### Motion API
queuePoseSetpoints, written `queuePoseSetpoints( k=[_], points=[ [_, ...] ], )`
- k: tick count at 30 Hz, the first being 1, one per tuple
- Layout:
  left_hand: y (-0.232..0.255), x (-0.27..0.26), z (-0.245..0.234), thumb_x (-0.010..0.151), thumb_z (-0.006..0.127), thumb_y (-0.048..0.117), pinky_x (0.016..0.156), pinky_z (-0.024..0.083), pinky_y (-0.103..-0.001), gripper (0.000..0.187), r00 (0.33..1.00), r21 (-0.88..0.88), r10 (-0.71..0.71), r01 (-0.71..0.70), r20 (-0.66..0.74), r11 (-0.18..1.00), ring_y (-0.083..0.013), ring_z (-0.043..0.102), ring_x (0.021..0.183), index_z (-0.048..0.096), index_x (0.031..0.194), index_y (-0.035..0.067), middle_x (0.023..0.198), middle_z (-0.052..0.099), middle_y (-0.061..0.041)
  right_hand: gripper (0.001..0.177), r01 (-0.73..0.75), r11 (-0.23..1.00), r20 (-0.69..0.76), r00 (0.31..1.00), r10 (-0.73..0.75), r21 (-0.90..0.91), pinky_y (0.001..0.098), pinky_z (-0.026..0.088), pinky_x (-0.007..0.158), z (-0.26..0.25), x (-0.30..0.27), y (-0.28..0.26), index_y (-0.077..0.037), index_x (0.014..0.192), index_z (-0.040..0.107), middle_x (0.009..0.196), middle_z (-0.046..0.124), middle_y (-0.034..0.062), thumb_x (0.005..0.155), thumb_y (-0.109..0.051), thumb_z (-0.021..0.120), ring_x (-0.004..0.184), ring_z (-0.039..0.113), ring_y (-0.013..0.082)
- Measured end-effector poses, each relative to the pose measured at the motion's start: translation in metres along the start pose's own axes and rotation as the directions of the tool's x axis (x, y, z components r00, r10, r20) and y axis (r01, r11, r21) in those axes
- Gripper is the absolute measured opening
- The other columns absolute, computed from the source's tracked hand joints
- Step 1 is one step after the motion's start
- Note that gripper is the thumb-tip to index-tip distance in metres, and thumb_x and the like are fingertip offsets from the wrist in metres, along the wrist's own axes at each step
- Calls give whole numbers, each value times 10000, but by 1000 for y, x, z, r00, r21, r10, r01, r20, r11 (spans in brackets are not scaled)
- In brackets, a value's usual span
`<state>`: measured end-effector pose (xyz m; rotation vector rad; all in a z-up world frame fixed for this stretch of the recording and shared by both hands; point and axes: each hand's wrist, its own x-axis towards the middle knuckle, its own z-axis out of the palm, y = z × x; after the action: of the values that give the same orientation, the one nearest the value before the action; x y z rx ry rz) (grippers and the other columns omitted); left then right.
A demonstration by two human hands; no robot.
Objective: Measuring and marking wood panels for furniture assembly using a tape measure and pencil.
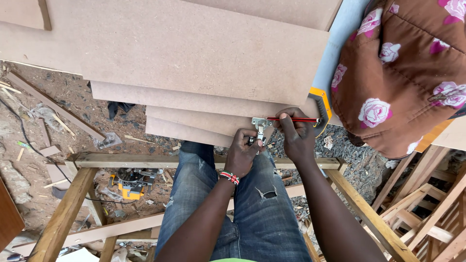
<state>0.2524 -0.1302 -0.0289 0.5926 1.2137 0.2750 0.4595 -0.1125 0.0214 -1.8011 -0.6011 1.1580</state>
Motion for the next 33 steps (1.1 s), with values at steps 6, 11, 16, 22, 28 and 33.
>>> queuePoseSetpoints(
  k=[6, 11, 16, 22, 28, 33],
  points=[
    [8, -1, 13, 1155, 795, 176, 937, 765, -371, 353, 999, 22, -21, 22, -35, 1000, -272, 904, 1042, 633, 1439, 43, 1186, 846, -230, 225, 5, 996, 36, 999, -2, -84, 302, 600, 785, 3, 3, 0, -66, 1127, 821, 839, 809, 134, 1236, -198, 675, 811, 695, 150],
    [2, 3, 14, 1145, 814, 162, 930, 769, -366, 343, 998, -8, -30, 30, -46, 1000, -274, 905, 1039, 643, 1417, 40, 1192, 857, -251, 228, 1, 994, 69, 998, 7, -113, 296, 608, 791, 2, 9, 4, -70, 1126, 818, 852, 815, 125, 1237, -214, 680, 824, 699, 143],
    [10, -1, 13, 1143, 816, 138, 918, 773, -358, 330, 999, -33, -24, 22, -47, 999, -263, 902, 1030, 656, 1407, 22, 1172, 860, -254, 223, 8, 992, 110, 994, 5, -123, 296, 614, 782, 0, 12, 1, -87, 1113, 825, 859, 824, 119, 1230, -220, 689, 830, 710, 145],
    [2, 3, 12, 1134, 828, 149, 886, 769, -351, 342, 999, -3, -18, 18, -47, 1000, -244, 896, 982, 661, 1409, 32, 1107, 870, -220, 195, 80, 982, 75, 995, -68, -171, 328, 570, 782, 3, 12, 2, -94, 1088, 830, 814, 779, 98, 1210, -185, 708, 792, 631, 154],
    [6, 1, 9, 1142, 838, 175, 876, 743, -358, 322, 999, 11, -25, 26, -36, 1000, -214, 885, 958, 680, 1400, 63, 1070, 882, -186, 223, 142, 959, 148, 983, -107, -245, 380, 565, 758, 0, 13, -1, -100, 1063, 839, 797, 783, 134, 1223, -190, 712, 752, 625, 208],
    [8, 1, 1, 1134, 845, 187, 846, 728, -342, 318, 998, 36, -35, 37, -47, 999, -181, 872, 907, 685, 1388, 81, 1031, 886, -145, 204, 51, 977, 55, 998, -41, -206, 378, 530, 828, 14, 6, -8, -90, 1110, 831, 833, 785, 121, 1216, -191, 688, 823, 609, 206]
  ],
)
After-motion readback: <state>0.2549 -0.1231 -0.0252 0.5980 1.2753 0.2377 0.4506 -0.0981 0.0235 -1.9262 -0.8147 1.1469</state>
